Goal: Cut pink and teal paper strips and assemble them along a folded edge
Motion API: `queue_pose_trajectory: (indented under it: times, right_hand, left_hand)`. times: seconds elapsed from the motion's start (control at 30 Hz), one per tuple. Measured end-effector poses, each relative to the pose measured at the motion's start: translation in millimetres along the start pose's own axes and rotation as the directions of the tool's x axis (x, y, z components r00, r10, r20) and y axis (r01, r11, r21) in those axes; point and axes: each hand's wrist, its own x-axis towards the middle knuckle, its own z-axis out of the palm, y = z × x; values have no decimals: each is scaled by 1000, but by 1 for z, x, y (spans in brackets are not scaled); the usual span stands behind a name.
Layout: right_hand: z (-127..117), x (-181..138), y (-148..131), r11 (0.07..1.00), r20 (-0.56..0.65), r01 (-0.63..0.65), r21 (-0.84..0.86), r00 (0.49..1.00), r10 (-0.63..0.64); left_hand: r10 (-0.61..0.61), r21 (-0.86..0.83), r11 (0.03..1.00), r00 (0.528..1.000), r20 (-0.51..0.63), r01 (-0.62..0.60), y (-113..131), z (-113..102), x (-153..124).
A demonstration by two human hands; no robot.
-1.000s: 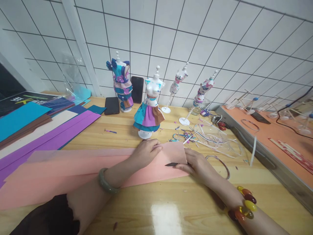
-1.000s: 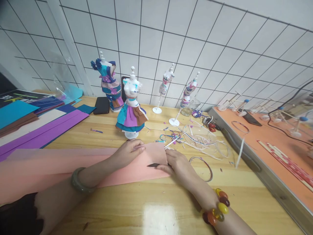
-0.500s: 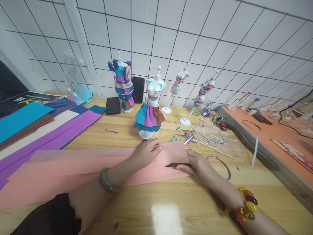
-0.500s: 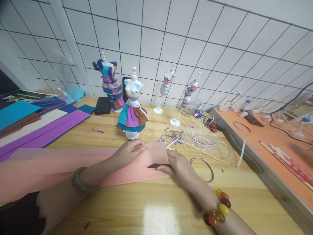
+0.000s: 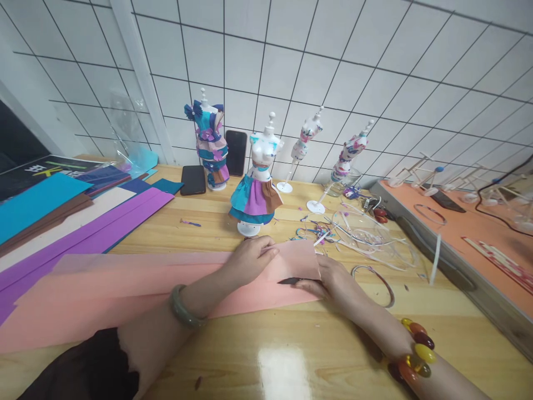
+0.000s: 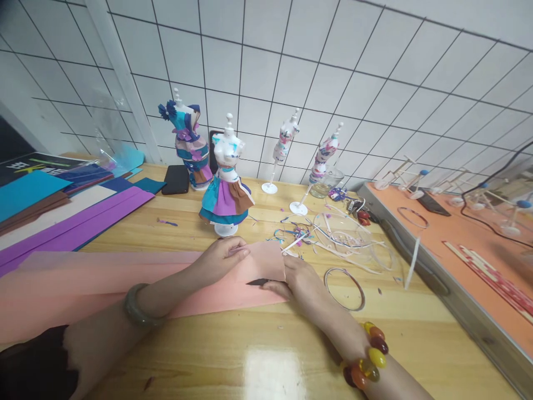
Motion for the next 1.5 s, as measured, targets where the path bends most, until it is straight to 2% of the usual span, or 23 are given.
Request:
queue_pose_trajectory:
  times: [0.13, 0.37, 0.7, 1.1, 1.5]
  right_hand:
    - [-1, 0, 0, 1000, -29, -3, -11, 1000, 2]
    - [1, 0, 0, 999, 37, -26, 26, 999, 26]
    - [0, 4, -9, 999, 41, -33, 14, 999, 33]
    - [4, 3, -5, 1000, 2, -14, -16, 1000, 14]
    - [5, 2, -13, 994, 47, -108, 10, 993, 107]
  left_hand:
    - [5, 1, 1000, 1000, 1, -5, 0, 0, 0]
    - [15, -4, 1000, 1000, -3, -15, 0, 0, 0]
    - [15, -7, 1000, 1000, -2, -15, 0, 0, 0]
    - [5, -3, 1000, 1000, -2, -5, 0, 0, 1]
    - [-3, -8, 1000, 1000, -3, 3, 1, 0, 1]
